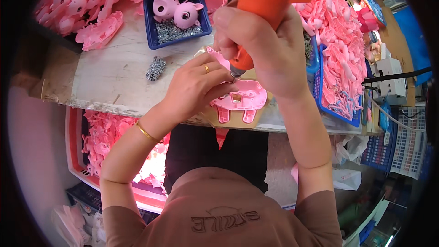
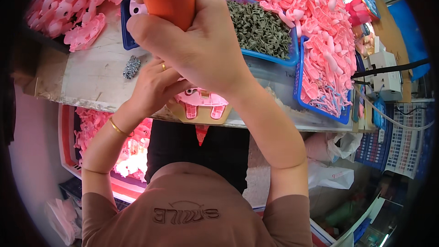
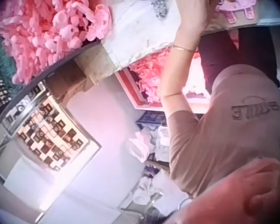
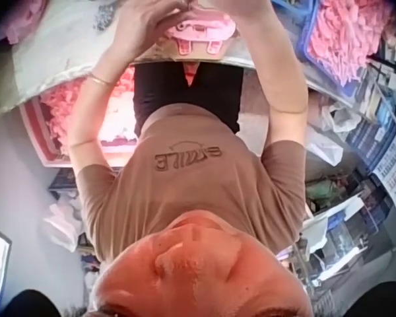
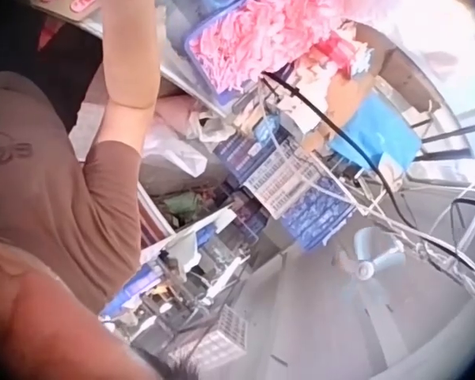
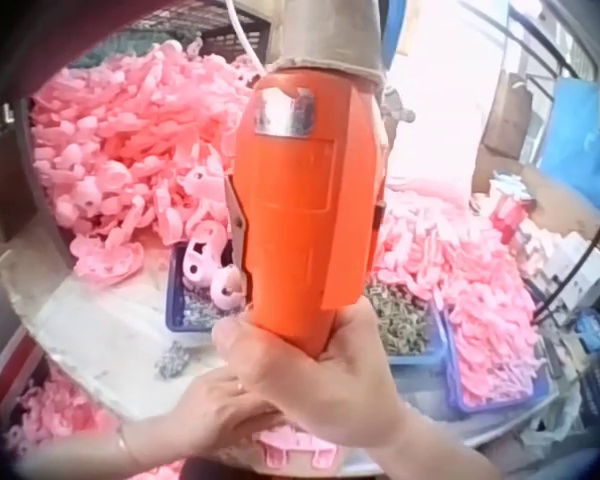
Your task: Assemble pink plastic toy pigs using a glue applicator and a pneumatic stapling tool.
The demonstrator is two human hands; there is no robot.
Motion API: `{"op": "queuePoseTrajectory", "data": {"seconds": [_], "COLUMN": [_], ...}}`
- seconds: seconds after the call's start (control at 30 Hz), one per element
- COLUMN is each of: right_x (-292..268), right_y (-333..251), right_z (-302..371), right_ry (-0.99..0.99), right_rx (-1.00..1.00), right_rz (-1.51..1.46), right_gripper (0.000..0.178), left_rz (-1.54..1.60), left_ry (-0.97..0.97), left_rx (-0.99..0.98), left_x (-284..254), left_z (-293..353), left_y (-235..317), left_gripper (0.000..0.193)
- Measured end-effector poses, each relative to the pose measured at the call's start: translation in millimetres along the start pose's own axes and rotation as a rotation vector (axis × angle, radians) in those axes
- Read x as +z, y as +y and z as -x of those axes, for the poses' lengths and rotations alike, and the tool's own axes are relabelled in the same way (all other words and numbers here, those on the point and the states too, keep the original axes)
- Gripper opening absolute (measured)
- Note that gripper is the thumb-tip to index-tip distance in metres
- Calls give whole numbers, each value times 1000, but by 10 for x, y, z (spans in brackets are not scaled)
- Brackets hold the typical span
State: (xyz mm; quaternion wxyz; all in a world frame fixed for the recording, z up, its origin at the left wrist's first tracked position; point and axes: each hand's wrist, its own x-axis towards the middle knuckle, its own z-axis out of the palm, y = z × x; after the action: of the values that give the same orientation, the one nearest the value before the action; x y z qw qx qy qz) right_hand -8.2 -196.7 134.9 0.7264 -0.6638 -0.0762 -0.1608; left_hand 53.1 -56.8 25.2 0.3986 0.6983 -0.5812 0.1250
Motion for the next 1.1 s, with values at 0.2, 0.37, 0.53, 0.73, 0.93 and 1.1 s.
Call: {"op": "queuePoseTrajectory", "data": {"seconds": [0.2, 0.37, 0.53, 0.73, 0.93, 1.1], "right_x": [-54, -178, -322, -421, -430, -422], "right_y": [37, 270, 194, 304, 413, 468], "right_z": [95, 105, 306, 389, 437, 452], "right_ry": [17, -85, 72, 189, 208, 202], "right_rx": [-7, -127, -64, 25, 23, -19], "right_rz": [-244, -32, 86, 99, 55, 48], "right_gripper": [24, 27, 28, 24, 22, 19], "left_rz": [159, 271, 13, -118, -159, -156], "left_ry": [30, -46, -40, -117, -156, -181], "left_rx": [-91, -216, -158, -37, -49, -59], "left_x": [104, 159, 132, 242, 283, 278], "left_z": [38, 88, 36, 148, 168, 172], "left_y": [98, 203, 325, 345, 351, 357], "left_gripper": [16, 24, 31, 28, 26, 26]}}
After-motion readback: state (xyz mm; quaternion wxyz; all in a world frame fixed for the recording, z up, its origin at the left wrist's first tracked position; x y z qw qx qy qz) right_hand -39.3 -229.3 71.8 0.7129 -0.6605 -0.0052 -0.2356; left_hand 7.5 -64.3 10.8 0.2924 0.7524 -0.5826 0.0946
